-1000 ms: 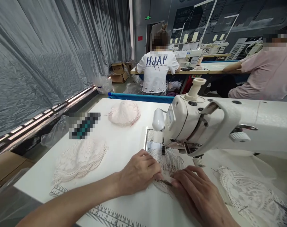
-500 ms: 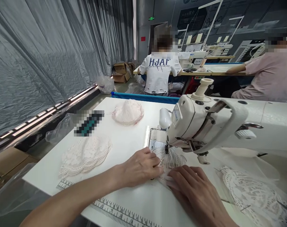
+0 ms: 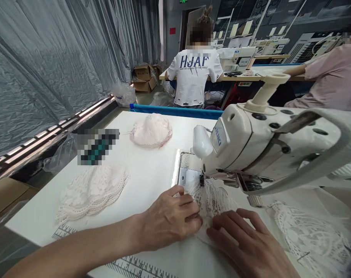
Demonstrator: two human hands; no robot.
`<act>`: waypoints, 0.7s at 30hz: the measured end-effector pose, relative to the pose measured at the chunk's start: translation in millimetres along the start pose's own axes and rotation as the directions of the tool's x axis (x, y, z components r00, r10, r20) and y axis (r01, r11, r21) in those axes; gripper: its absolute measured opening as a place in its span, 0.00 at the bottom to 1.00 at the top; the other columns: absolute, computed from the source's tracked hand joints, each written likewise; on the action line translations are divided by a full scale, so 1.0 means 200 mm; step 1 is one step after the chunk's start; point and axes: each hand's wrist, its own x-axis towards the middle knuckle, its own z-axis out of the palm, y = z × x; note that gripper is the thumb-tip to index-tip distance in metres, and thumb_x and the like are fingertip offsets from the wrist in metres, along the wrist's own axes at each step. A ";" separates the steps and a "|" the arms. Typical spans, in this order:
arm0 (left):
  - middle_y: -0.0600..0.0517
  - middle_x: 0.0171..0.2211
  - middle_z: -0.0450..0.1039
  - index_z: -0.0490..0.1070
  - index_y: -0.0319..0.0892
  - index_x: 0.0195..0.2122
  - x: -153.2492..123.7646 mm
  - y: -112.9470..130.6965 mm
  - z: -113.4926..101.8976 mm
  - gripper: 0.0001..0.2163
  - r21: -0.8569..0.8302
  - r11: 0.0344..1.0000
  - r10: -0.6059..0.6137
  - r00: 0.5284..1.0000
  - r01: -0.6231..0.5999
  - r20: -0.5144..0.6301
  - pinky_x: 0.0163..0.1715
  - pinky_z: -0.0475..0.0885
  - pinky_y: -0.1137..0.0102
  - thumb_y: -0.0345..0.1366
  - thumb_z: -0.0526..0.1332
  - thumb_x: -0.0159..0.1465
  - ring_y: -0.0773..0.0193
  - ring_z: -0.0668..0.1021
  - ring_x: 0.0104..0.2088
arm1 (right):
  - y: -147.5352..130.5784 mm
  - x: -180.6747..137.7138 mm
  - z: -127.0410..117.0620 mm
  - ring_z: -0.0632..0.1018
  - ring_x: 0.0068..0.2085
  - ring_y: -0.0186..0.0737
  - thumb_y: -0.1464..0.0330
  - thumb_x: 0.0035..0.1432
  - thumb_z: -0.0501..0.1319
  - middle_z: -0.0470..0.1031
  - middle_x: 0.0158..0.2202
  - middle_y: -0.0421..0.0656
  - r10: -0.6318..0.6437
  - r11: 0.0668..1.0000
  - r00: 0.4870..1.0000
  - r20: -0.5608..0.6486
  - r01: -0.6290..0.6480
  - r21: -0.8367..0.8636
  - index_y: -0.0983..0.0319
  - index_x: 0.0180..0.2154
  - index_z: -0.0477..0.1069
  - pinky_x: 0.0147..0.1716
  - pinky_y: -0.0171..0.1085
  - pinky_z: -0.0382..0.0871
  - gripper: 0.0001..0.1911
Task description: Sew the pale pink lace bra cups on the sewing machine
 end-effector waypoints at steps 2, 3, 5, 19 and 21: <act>0.51 0.34 0.71 0.70 0.39 0.31 0.00 0.01 0.00 0.09 -0.026 1.000 0.014 1.000 -0.014 0.003 0.42 0.66 0.67 0.22 0.53 0.63 0.67 0.71 0.37 | 0.00 0.00 -0.01 0.71 0.30 0.35 0.76 0.68 0.40 0.73 0.28 0.40 -0.020 1.000 1.000 0.000 0.020 0.009 0.60 0.30 0.70 0.40 0.41 0.57 0.23; 0.51 0.34 0.71 0.70 0.39 0.30 0.00 0.01 -0.01 0.09 -0.039 0.999 0.028 1.000 -0.027 0.001 0.43 0.66 0.67 0.22 0.53 0.63 0.67 0.71 0.38 | 0.00 0.00 -0.01 0.70 0.29 0.35 0.76 0.67 0.41 0.72 0.27 0.40 -0.030 0.999 1.000 0.005 0.030 0.016 0.60 0.29 0.69 0.40 0.42 0.57 0.23; 0.51 0.34 0.72 0.70 0.38 0.29 0.00 0.01 -0.01 0.10 -0.057 0.997 0.057 0.998 -0.057 -0.001 0.45 0.66 0.68 0.22 0.53 0.63 0.68 0.71 0.37 | 0.00 0.00 0.00 0.70 0.28 0.35 0.76 0.67 0.41 0.72 0.26 0.39 -0.039 0.999 0.999 0.022 0.038 0.035 0.60 0.29 0.70 0.40 0.43 0.57 0.22; 0.53 0.26 0.69 0.69 0.37 0.23 0.00 0.04 -0.02 0.11 -0.011 0.998 0.062 0.998 -0.063 -0.030 0.41 0.67 0.68 0.18 0.55 0.58 0.68 0.71 0.31 | 0.00 0.00 -0.01 0.73 0.31 0.34 0.75 0.68 0.42 0.75 0.31 0.40 -0.107 0.994 0.994 0.030 0.107 0.010 0.61 0.32 0.70 0.39 0.41 0.60 0.20; 0.52 0.27 0.69 0.69 0.37 0.24 0.00 0.04 -0.02 0.10 -0.005 0.998 0.065 0.997 -0.065 -0.034 0.41 0.67 0.67 0.19 0.56 0.59 0.68 0.71 0.31 | 0.00 0.00 -0.01 0.73 0.30 0.33 0.75 0.68 0.42 0.75 0.31 0.40 -0.105 0.995 0.994 0.023 0.105 0.002 0.61 0.32 0.70 0.39 0.41 0.59 0.21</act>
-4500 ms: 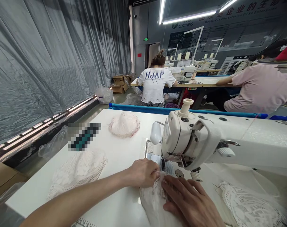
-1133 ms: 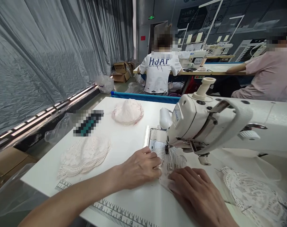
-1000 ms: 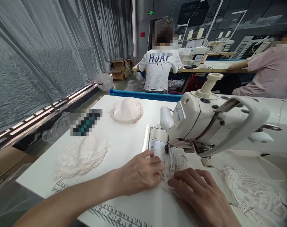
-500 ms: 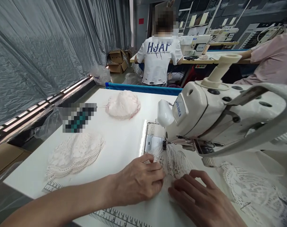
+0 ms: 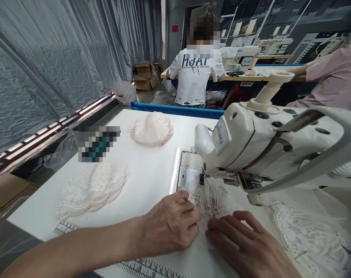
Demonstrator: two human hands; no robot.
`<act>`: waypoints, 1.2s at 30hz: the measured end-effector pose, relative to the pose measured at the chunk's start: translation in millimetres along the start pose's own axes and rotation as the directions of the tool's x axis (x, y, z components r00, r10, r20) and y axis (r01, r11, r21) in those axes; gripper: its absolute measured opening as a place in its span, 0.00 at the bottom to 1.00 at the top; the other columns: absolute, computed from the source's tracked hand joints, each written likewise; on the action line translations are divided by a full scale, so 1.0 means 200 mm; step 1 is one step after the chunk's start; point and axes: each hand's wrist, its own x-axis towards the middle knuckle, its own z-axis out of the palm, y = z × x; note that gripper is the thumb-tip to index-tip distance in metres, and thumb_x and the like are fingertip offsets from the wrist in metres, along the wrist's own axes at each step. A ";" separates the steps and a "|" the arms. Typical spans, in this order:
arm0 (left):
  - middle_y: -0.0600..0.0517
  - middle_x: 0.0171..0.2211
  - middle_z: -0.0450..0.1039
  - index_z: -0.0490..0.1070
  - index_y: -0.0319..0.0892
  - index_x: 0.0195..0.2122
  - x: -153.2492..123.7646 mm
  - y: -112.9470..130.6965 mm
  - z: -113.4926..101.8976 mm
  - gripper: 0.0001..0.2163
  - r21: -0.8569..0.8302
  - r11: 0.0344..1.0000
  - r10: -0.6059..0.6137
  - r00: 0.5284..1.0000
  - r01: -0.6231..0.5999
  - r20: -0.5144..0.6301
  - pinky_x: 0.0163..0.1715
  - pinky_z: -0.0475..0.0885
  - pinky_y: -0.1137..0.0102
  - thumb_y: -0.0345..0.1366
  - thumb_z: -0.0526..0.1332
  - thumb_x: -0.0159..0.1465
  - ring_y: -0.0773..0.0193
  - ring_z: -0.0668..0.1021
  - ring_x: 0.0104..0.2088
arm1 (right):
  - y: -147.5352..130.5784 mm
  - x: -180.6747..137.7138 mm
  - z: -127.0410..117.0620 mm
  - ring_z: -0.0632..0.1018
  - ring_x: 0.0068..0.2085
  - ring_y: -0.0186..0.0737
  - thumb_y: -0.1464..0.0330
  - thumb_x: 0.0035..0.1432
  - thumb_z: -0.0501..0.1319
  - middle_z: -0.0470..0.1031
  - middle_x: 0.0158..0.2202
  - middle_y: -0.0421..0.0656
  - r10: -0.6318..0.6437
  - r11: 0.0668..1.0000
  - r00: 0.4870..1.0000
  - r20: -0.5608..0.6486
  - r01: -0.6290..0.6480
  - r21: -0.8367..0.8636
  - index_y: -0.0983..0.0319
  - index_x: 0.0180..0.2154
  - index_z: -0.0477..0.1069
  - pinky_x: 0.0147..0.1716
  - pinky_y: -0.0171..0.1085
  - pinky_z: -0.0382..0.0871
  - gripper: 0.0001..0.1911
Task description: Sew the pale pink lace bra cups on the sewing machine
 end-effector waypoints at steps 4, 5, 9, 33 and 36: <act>0.54 0.26 0.68 0.70 0.37 0.30 -0.01 0.01 0.01 0.07 0.010 1.000 -0.008 1.000 0.008 -0.025 0.41 0.67 0.66 0.21 0.56 0.61 0.68 0.70 0.31 | 0.00 -0.01 0.01 0.72 0.30 0.34 0.75 0.68 0.42 0.74 0.29 0.40 0.006 1.000 1.000 -0.021 -0.006 0.026 0.61 0.30 0.70 0.39 0.42 0.58 0.21; 0.54 0.26 0.68 0.70 0.36 0.31 -0.01 0.01 0.01 0.07 0.008 1.000 -0.014 0.999 0.014 -0.029 0.41 0.67 0.66 0.22 0.56 0.61 0.69 0.70 0.30 | 0.00 -0.02 0.02 0.72 0.30 0.34 0.75 0.68 0.42 0.74 0.29 0.40 0.009 0.999 1.000 -0.022 -0.008 0.032 0.61 0.31 0.70 0.39 0.42 0.57 0.20; 0.54 0.27 0.67 0.70 0.37 0.30 0.00 0.02 -0.01 0.06 0.005 0.999 -0.035 0.999 0.035 -0.011 0.41 0.67 0.66 0.23 0.56 0.62 0.69 0.70 0.30 | 0.00 -0.03 0.04 0.72 0.31 0.36 0.75 0.68 0.41 0.75 0.31 0.41 0.031 0.997 0.999 -0.013 -0.030 0.073 0.61 0.34 0.71 0.40 0.43 0.56 0.21; 0.48 0.37 0.67 0.66 0.38 0.38 0.11 -0.15 0.11 0.04 0.085 0.980 -0.183 0.983 0.179 0.037 0.43 0.63 0.63 0.31 0.55 0.64 0.62 0.71 0.36 | 0.22 0.04 0.08 0.80 0.34 0.46 0.55 0.67 0.40 0.77 0.46 0.53 0.106 0.925 0.991 -0.087 -0.130 -0.357 0.67 0.55 0.62 0.37 0.46 0.73 0.28; 0.47 0.37 0.66 0.66 0.38 0.39 0.11 -0.16 0.11 0.05 0.083 0.977 -0.199 0.979 0.194 0.044 0.42 0.63 0.63 0.31 0.54 0.64 0.62 0.71 0.36 | 0.23 0.04 0.09 0.80 0.38 0.48 0.55 0.67 0.42 0.77 0.46 0.50 0.142 0.934 0.985 -0.102 -0.168 -0.317 0.62 0.58 0.59 0.39 0.49 0.73 0.26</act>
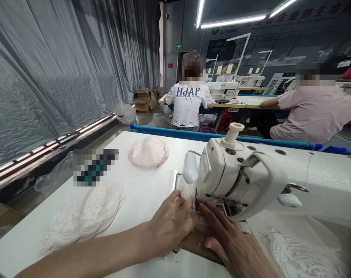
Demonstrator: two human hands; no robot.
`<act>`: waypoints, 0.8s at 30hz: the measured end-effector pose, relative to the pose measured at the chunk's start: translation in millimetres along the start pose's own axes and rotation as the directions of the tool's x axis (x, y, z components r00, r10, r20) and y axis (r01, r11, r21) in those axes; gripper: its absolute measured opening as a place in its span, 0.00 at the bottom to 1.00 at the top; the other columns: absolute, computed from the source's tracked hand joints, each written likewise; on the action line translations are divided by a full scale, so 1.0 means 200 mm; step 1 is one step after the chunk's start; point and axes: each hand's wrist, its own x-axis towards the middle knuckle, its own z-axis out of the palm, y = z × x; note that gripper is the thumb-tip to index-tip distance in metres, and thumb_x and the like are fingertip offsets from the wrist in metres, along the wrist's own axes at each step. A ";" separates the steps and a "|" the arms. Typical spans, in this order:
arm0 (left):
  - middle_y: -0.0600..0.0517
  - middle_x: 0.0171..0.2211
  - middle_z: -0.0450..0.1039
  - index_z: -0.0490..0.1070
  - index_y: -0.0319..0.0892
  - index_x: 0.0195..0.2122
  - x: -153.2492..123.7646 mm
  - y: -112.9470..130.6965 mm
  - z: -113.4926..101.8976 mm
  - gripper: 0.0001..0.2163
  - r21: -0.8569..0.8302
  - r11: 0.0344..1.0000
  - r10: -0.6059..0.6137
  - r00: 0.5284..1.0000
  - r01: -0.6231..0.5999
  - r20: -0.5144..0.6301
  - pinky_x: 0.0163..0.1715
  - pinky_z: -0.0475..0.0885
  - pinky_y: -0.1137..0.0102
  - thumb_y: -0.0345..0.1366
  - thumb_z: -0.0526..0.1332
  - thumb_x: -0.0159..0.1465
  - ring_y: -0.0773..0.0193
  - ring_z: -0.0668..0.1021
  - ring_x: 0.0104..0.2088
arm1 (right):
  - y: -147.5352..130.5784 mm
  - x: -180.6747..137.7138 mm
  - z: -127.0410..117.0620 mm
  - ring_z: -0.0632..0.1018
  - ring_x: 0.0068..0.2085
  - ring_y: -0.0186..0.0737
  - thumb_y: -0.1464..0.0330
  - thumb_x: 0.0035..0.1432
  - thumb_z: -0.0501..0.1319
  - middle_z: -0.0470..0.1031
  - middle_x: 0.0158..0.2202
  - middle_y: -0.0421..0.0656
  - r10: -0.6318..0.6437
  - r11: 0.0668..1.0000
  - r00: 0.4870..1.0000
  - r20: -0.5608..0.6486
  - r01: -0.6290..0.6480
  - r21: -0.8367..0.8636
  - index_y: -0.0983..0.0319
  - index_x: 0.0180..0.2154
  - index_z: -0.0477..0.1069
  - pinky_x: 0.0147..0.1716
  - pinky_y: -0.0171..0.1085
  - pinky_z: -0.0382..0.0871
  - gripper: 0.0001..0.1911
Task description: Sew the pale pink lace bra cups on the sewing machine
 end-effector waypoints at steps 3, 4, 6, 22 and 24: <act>0.47 0.37 0.66 0.66 0.38 0.40 0.00 0.00 0.00 0.06 -0.018 1.000 -0.004 1.000 0.004 -0.004 0.43 0.63 0.63 0.30 0.53 0.64 0.61 0.71 0.37 | 0.00 -0.01 0.00 0.79 0.40 0.47 0.55 0.66 0.43 0.76 0.48 0.50 0.010 1.000 1.000 0.025 -0.010 0.020 0.62 0.59 0.58 0.42 0.49 0.72 0.26; 0.47 0.38 0.66 0.66 0.38 0.40 0.00 0.00 0.00 0.06 -0.020 1.000 0.000 1.000 0.000 -0.008 0.43 0.63 0.62 0.30 0.53 0.64 0.61 0.71 0.37 | 0.00 -0.01 0.00 0.79 0.40 0.48 0.56 0.66 0.44 0.76 0.48 0.50 0.011 1.000 1.000 0.027 -0.011 0.018 0.62 0.58 0.59 0.42 0.49 0.72 0.26; 0.47 0.38 0.66 0.66 0.37 0.41 0.00 0.00 0.01 0.06 -0.013 1.000 0.006 1.000 -0.006 -0.018 0.44 0.63 0.62 0.29 0.53 0.64 0.61 0.71 0.37 | 0.00 -0.01 0.00 0.79 0.39 0.48 0.56 0.66 0.44 0.77 0.47 0.51 0.007 1.000 1.000 0.019 -0.007 -0.003 0.62 0.57 0.61 0.43 0.50 0.72 0.25; 0.49 0.31 0.69 0.68 0.35 0.31 -0.04 0.10 -0.04 0.09 0.161 0.987 0.000 0.993 0.020 -0.121 0.48 0.64 0.62 0.18 0.52 0.58 0.61 0.73 0.38 | -0.02 -0.04 -0.09 0.80 0.32 0.42 0.53 0.66 0.46 0.80 0.38 0.46 -0.156 0.981 0.988 -0.004 0.155 0.115 0.60 0.42 0.73 0.39 0.42 0.67 0.23; 0.48 0.32 0.69 0.68 0.35 0.31 -0.05 0.11 -0.03 0.09 0.189 0.982 0.001 0.993 0.023 -0.122 0.49 0.63 0.61 0.19 0.52 0.58 0.61 0.73 0.39 | -0.01 -0.04 -0.09 0.80 0.32 0.42 0.53 0.65 0.47 0.80 0.38 0.45 -0.161 0.981 0.987 -0.001 0.160 0.109 0.60 0.42 0.73 0.38 0.42 0.67 0.23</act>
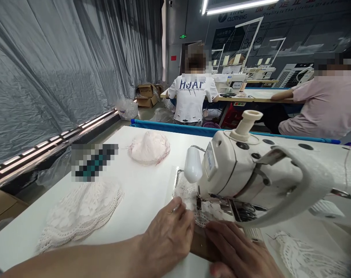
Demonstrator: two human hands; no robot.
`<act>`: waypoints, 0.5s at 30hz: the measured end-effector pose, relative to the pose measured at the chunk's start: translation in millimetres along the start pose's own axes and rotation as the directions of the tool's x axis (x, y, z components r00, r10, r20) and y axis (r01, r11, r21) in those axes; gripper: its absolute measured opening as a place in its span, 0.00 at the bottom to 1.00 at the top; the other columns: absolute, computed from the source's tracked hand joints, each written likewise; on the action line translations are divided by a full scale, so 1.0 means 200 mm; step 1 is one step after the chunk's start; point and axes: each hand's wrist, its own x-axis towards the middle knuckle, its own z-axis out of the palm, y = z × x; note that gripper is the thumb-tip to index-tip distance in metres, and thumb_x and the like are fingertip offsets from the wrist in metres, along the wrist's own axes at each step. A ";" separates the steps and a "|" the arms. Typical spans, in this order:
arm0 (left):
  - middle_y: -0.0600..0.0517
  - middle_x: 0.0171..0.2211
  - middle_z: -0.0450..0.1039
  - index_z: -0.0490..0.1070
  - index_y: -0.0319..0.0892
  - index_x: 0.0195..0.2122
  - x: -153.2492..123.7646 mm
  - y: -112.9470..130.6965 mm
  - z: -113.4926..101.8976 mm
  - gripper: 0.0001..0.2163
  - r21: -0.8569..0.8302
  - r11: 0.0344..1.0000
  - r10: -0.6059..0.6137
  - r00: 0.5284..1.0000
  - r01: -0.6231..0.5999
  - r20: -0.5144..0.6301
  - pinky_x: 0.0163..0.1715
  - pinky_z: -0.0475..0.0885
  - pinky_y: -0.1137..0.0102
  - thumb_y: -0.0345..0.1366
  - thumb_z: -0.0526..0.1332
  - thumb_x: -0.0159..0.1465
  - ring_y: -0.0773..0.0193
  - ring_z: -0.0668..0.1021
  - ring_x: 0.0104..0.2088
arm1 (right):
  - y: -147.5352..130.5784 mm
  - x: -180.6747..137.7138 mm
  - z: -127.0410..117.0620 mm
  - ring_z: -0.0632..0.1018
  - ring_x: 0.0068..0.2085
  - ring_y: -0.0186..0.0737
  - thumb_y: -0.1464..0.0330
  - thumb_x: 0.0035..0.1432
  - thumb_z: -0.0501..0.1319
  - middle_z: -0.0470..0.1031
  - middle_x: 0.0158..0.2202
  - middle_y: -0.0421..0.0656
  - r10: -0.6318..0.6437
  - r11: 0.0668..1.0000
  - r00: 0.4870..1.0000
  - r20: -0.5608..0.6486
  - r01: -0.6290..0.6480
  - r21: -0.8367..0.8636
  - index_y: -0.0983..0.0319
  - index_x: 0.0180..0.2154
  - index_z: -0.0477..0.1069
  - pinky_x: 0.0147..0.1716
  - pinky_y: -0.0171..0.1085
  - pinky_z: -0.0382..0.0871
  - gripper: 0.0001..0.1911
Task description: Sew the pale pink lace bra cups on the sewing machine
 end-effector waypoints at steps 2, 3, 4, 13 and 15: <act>0.48 0.32 0.69 0.68 0.35 0.32 0.00 0.00 0.00 0.09 0.003 1.000 -0.001 1.000 0.001 0.018 0.50 0.63 0.61 0.18 0.52 0.57 0.61 0.73 0.39 | 0.00 -0.01 0.00 0.80 0.32 0.42 0.53 0.65 0.48 0.80 0.38 0.46 -0.005 1.000 1.000 0.007 0.005 -0.012 0.60 0.42 0.73 0.39 0.42 0.67 0.22; 0.49 0.32 0.69 0.68 0.36 0.32 0.00 0.00 0.01 0.09 -0.001 1.000 -0.009 0.999 0.010 0.036 0.49 0.63 0.62 0.18 0.52 0.57 0.61 0.73 0.38 | 0.00 -0.01 0.00 0.80 0.33 0.43 0.53 0.65 0.48 0.80 0.39 0.46 -0.003 1.000 1.000 0.019 0.004 -0.018 0.60 0.42 0.74 0.39 0.42 0.67 0.22; 0.50 0.31 0.68 0.68 0.36 0.32 0.00 0.00 0.01 0.09 -0.004 1.000 -0.019 0.998 0.019 0.054 0.49 0.63 0.62 0.18 0.52 0.57 0.62 0.73 0.38 | 0.00 -0.02 0.00 0.80 0.33 0.43 0.53 0.65 0.48 0.80 0.40 0.46 0.004 1.000 0.999 0.034 -0.003 -0.025 0.60 0.43 0.74 0.39 0.42 0.66 0.22; 0.53 0.28 0.65 0.67 0.35 0.30 0.00 -0.03 0.05 0.06 0.022 0.999 -0.030 0.997 0.029 0.064 0.45 0.63 0.64 0.20 0.56 0.58 0.65 0.70 0.31 | 0.01 -0.05 0.03 0.80 0.37 0.46 0.54 0.65 0.48 0.77 0.46 0.48 -0.024 0.986 0.992 0.125 0.044 -0.160 0.62 0.46 0.73 0.38 0.44 0.66 0.23; 0.53 0.28 0.66 0.66 0.37 0.30 0.02 -0.05 0.05 0.06 0.005 0.999 -0.045 0.995 0.045 0.087 0.47 0.62 0.64 0.21 0.54 0.60 0.65 0.71 0.32 | 0.02 -0.05 0.04 0.80 0.37 0.45 0.56 0.66 0.48 0.76 0.47 0.48 -0.028 0.980 0.991 0.127 0.053 -0.192 0.63 0.47 0.72 0.37 0.43 0.67 0.23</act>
